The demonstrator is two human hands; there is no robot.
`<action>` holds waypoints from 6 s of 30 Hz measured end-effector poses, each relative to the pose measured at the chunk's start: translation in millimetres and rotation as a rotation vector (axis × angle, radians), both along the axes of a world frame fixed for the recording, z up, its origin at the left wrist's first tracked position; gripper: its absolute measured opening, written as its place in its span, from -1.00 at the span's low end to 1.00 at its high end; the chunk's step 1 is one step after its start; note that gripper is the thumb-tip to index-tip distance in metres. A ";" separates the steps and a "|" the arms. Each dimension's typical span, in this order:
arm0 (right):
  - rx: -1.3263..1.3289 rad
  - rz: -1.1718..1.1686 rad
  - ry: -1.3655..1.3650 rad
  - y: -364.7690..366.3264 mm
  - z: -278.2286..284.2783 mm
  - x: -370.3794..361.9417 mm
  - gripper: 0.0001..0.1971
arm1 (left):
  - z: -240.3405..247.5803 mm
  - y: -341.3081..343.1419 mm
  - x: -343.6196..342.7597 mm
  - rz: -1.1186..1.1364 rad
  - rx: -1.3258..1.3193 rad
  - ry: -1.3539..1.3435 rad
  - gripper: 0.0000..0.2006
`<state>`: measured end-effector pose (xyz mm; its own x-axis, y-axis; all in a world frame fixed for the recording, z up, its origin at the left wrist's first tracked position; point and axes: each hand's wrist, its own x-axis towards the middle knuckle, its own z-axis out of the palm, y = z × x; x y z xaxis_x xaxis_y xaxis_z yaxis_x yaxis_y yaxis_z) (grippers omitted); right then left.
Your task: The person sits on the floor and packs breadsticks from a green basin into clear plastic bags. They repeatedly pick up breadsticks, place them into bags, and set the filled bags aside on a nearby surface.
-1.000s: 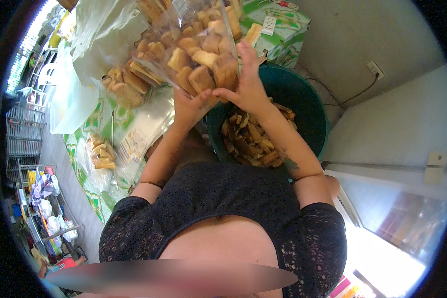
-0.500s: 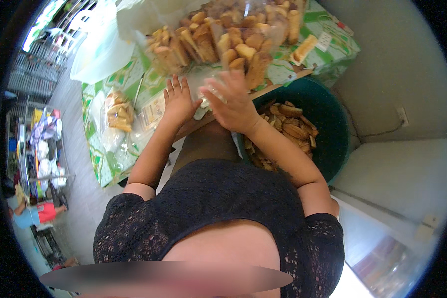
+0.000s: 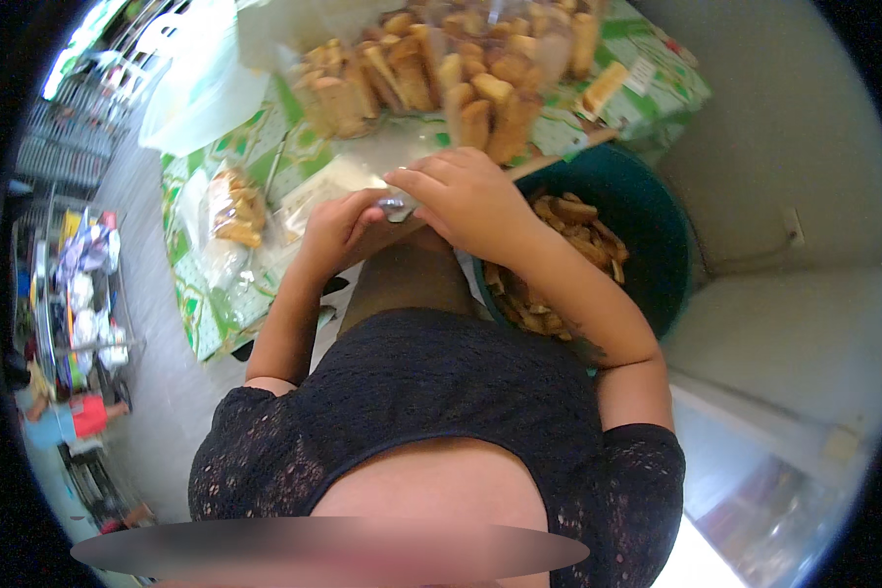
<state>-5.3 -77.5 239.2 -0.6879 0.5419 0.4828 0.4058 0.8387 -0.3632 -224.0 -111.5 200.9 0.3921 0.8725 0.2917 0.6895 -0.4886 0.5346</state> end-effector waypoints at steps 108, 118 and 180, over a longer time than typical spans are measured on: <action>-1.700 -0.033 0.841 -77.7 -146.5 248.1 -0.66 | -249.9 146.0 259.7 -0.255 -0.682 -0.061 -0.70; -1.446 -0.268 1.065 -73.1 -188.1 253.6 -0.31 | -216.1 62.2 294.1 -0.425 -0.823 -0.476 -0.54; -0.629 -1.187 1.155 -94.6 -114.1 340.3 -0.74 | -184.4 121.4 225.5 -0.558 -1.446 -1.067 -0.11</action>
